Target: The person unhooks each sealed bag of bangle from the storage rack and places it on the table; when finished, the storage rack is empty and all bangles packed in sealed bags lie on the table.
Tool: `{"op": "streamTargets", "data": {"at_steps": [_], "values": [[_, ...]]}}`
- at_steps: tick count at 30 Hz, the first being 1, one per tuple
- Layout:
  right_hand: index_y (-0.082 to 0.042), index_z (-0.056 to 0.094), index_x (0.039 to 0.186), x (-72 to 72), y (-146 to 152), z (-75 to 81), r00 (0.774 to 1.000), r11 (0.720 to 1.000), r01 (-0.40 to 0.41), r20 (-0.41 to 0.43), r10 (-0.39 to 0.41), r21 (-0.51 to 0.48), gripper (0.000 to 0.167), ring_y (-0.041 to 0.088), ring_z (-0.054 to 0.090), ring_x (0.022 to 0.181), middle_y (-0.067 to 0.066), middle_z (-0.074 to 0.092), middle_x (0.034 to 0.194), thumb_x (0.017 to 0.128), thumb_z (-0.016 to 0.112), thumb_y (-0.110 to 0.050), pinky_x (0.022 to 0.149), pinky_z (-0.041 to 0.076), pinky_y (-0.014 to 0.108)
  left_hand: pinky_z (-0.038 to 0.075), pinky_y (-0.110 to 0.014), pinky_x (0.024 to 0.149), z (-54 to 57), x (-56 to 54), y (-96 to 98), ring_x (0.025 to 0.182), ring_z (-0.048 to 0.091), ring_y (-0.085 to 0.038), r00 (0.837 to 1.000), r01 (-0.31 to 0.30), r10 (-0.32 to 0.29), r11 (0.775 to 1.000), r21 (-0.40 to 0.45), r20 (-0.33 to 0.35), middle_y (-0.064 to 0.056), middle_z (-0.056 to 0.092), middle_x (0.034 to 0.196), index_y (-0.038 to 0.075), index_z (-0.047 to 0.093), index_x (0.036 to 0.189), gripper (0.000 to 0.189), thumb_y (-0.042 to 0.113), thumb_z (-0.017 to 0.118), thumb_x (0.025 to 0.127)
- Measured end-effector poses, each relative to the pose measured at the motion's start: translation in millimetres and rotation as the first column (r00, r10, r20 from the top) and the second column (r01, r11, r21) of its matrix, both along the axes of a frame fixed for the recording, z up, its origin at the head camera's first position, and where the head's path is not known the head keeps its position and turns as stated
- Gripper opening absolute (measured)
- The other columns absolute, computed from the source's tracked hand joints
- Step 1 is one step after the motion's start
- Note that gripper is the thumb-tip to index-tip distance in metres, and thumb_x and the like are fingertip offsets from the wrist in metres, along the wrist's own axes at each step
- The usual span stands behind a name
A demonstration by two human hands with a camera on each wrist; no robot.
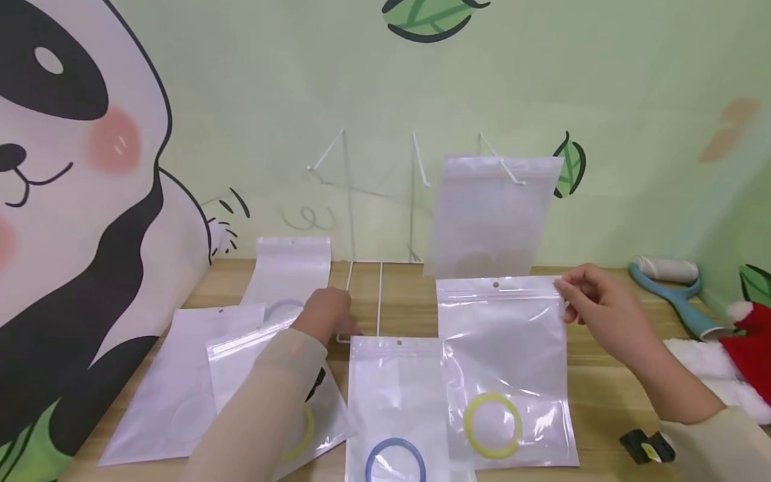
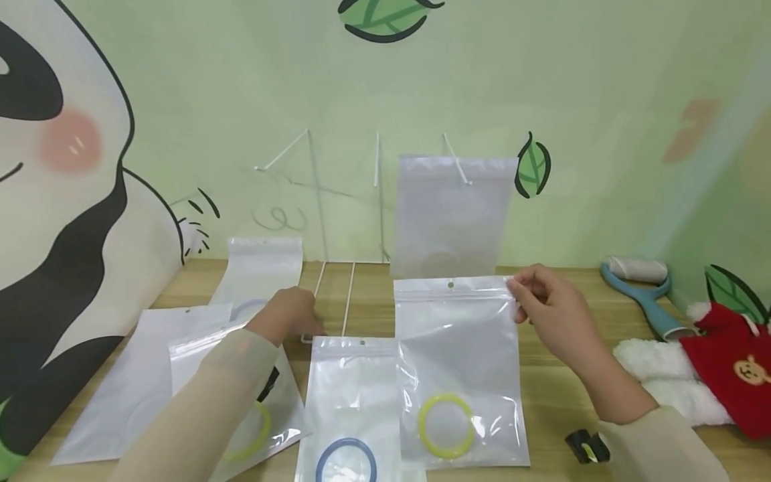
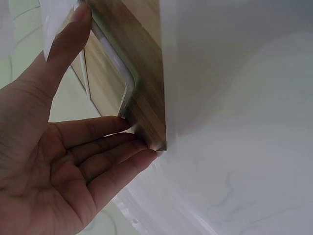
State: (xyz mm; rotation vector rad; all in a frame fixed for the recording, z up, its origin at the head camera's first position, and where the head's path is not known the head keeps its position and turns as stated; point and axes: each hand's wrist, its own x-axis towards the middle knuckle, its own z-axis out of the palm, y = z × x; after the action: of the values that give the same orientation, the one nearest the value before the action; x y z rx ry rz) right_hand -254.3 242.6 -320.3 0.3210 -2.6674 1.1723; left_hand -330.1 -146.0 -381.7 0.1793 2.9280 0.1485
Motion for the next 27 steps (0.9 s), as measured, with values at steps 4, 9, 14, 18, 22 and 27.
{"op": "streamTargets", "data": {"at_steps": [4, 9, 14, 18, 22, 27], "values": [[-0.002, 0.057, 0.113, -1.8, 1, -6.2, 0.997, 0.999, -0.017, 0.080, 0.013, 0.049, 0.034, 0.019, 0.053, 0.066, 0.008, 0.059, 0.076, 0.104, 0.050, -0.034, 0.051, 0.043, 0.028, 0.051, -0.041, 0.087, 0.4, -3.8, 0.2, 0.081, 0.058, -0.026, 1.000, 0.006, -0.006, 1.000, -0.009, -0.005, -0.009, 0.064, 0.084, 0.004, 0.064, 0.083, 0.042, 0.040, 0.083, 0.076], [-0.004, 0.056, 0.113, -1.5, -1, -12.1, 0.988, 0.996, -0.050, 0.150, 0.038, 0.079, 0.029, 0.021, 0.053, 0.065, 0.007, 0.060, 0.074, 0.105, 0.051, -0.031, 0.048, 0.038, 0.029, 0.051, -0.042, 0.088, 2.9, -4.0, 1.3, 0.083, 0.059, -0.027, 1.000, 0.011, -0.011, 1.000, -0.011, -0.007, -0.010, 0.066, 0.087, 0.003, 0.065, 0.087, 0.043, 0.040, 0.083, 0.076], [-0.004, 0.057, 0.109, -0.2, -4, -16.8, 0.983, 0.992, -0.075, 0.176, 0.056, 0.101, 0.021, 0.021, 0.054, 0.064, 0.005, 0.059, 0.073, 0.104, 0.053, -0.024, 0.049, 0.039, 0.028, 0.051, -0.042, 0.086, 5.6, -2.4, 2.7, 0.081, 0.058, -0.026, 1.000, 0.013, -0.013, 1.000, -0.006, -0.006, -0.010, 0.065, 0.086, 0.003, 0.065, 0.087, 0.042, 0.040, 0.083, 0.076], [-0.004, 0.058, 0.105, 0.2, -4, -23.4, 0.982, 0.989, -0.094, 0.172, 0.074, 0.113, 0.015, 0.021, 0.056, 0.066, 0.004, 0.058, 0.071, 0.103, 0.055, -0.019, 0.050, 0.040, 0.028, 0.051, -0.042, 0.087, 5.4, -2.2, 3.3, 0.084, 0.060, -0.027, 1.000, 0.021, -0.021, 1.000, -0.016, -0.006, -0.010, 0.066, 0.089, 0.003, 0.065, 0.089, 0.043, 0.041, 0.083, 0.077], [-0.002, 0.059, 0.103, -1.1, -4, -30.8, 0.982, 0.987, -0.107, 0.168, 0.086, 0.118, 0.013, 0.022, 0.059, 0.066, 0.003, 0.057, 0.069, 0.102, 0.056, -0.015, 0.054, 0.043, 0.027, 0.051, -0.042, 0.089, 5.0, -2.1, 3.3, 0.088, 0.061, -0.029, 1.000, 0.022, -0.022, 1.000, -0.022, 0.006, -0.012, 0.067, 0.093, 0.003, 0.066, 0.091, 0.045, 0.042, 0.082, 0.078], [0.001, 0.059, 0.105, -4.8, -3, -39.1, 0.969, 0.983, -0.148, 0.216, 0.122, 0.109, 0.014, 0.023, 0.061, 0.067, 0.002, 0.057, 0.070, 0.100, 0.058, -0.012, 0.064, 0.051, 0.029, 0.051, -0.042, 0.089, 2.8, -0.9, 1.0, 0.089, 0.061, -0.030, 1.000, 0.007, -0.007, 1.000, -0.015, 0.016, -0.013, 0.067, 0.094, 0.003, 0.066, 0.091, 0.044, 0.042, 0.081, 0.078]]}}
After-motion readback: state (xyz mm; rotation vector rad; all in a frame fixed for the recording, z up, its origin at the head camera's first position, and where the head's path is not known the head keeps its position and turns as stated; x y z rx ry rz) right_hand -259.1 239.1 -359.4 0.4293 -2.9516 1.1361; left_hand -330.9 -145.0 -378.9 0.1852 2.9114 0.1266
